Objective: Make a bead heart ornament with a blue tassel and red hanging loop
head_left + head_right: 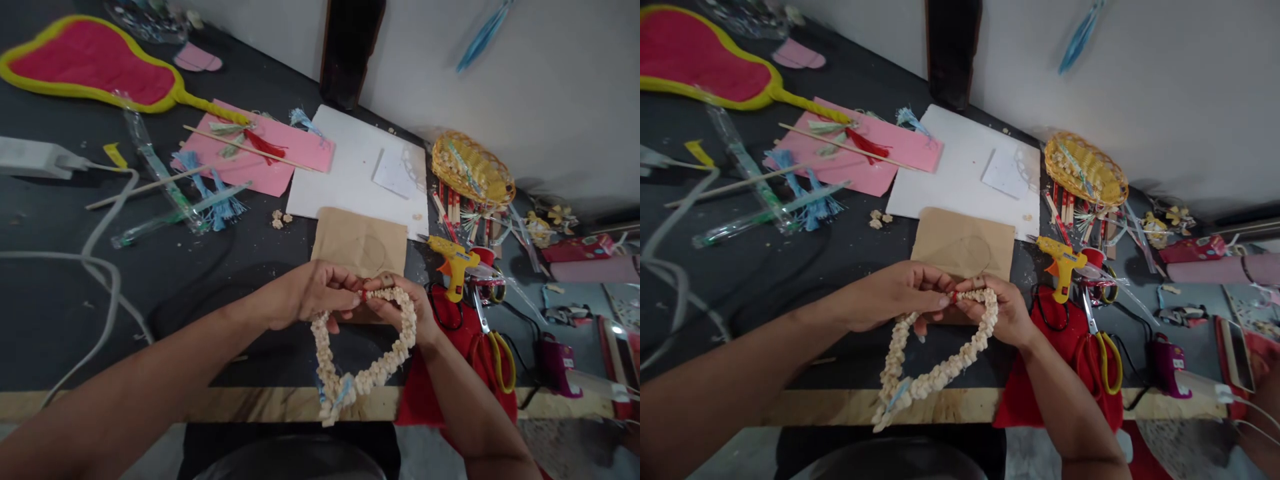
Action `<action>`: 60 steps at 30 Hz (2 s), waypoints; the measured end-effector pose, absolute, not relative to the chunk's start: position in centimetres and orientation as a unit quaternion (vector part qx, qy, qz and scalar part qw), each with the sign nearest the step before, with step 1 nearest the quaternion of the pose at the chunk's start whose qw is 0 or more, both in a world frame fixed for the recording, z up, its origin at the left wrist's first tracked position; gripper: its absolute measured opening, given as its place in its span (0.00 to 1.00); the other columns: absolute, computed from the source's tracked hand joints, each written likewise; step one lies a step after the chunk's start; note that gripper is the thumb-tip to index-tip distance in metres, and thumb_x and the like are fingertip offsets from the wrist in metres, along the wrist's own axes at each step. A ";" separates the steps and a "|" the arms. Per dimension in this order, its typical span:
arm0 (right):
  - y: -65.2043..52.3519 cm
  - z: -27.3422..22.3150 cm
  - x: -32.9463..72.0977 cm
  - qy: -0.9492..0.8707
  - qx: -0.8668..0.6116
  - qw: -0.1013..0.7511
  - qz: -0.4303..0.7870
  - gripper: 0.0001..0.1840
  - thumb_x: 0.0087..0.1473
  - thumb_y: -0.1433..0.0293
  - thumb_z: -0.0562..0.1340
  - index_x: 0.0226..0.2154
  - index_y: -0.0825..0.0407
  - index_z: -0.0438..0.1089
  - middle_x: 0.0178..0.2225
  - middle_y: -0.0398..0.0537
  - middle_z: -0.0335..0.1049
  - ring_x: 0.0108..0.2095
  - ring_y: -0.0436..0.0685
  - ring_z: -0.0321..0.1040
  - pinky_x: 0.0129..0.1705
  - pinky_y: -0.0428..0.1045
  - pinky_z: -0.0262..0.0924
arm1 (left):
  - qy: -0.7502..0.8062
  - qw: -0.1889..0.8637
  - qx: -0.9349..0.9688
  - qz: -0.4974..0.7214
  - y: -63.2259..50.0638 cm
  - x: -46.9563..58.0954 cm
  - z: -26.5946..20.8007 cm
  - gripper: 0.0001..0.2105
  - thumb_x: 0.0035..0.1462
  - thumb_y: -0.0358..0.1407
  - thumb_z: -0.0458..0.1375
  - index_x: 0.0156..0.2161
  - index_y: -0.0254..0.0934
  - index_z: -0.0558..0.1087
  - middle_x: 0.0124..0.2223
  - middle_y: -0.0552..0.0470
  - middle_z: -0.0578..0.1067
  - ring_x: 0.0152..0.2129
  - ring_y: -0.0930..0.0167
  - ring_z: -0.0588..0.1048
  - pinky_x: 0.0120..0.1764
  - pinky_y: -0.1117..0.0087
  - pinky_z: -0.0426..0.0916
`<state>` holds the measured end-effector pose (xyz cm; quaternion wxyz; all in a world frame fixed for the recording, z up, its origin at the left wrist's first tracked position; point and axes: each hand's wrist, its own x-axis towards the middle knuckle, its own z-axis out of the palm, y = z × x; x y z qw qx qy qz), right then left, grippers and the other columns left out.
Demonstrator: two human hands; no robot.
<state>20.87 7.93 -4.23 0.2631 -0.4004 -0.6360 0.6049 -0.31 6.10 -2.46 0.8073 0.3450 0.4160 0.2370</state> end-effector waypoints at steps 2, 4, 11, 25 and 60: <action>7.9 -4.3 20.9 -0.642 -0.399 0.265 0.599 0.13 0.53 0.59 0.70 0.36 0.51 0.77 0.29 0.45 0.73 0.26 0.48 0.68 0.30 0.44 0.65 | 0.416 0.805 0.350 0.238 6.1 -0.4 -2.4 0.12 0.51 0.41 0.65 0.32 0.33 0.74 0.26 0.56 0.70 0.22 0.76 0.68 0.24 0.76 0.69; 8.0 -4.4 21.0 -0.648 -0.396 0.268 0.593 0.13 0.53 0.59 0.70 0.36 0.51 0.77 0.30 0.45 0.74 0.27 0.49 0.69 0.30 0.44 0.65 | 0.406 0.806 0.355 0.244 6.0 -0.4 -2.5 0.12 0.53 0.42 0.64 0.32 0.34 0.73 0.26 0.56 0.70 0.22 0.77 0.68 0.24 0.77 0.70; 8.0 -4.4 20.9 -0.654 -0.390 0.265 0.592 0.15 0.54 0.57 0.69 0.37 0.51 0.76 0.33 0.48 0.76 0.28 0.49 0.72 0.30 0.44 0.66 | 0.402 0.808 0.352 0.247 5.9 -0.3 -3.1 0.13 0.53 0.43 0.65 0.31 0.35 0.72 0.26 0.57 0.70 0.21 0.78 0.67 0.23 0.77 0.69; 8.1 -4.9 21.1 -0.669 -0.382 0.256 0.584 0.17 0.53 0.55 0.70 0.36 0.52 0.77 0.31 0.48 0.74 0.27 0.48 0.68 0.30 0.45 0.64 | 0.439 0.776 0.388 0.232 5.9 0.2 -2.9 0.09 0.53 0.40 0.62 0.33 0.35 0.72 0.28 0.57 0.69 0.23 0.77 0.68 0.25 0.77 0.70; 8.5 -4.5 21.4 -0.732 -0.320 0.269 0.538 0.09 0.57 0.64 0.67 0.40 0.50 0.77 0.35 0.49 0.77 0.35 0.52 0.74 0.37 0.46 0.67 | 0.456 0.763 0.399 0.224 5.8 0.4 -2.9 0.13 0.49 0.42 0.65 0.35 0.33 0.75 0.31 0.53 0.75 0.27 0.75 0.72 0.28 0.76 0.70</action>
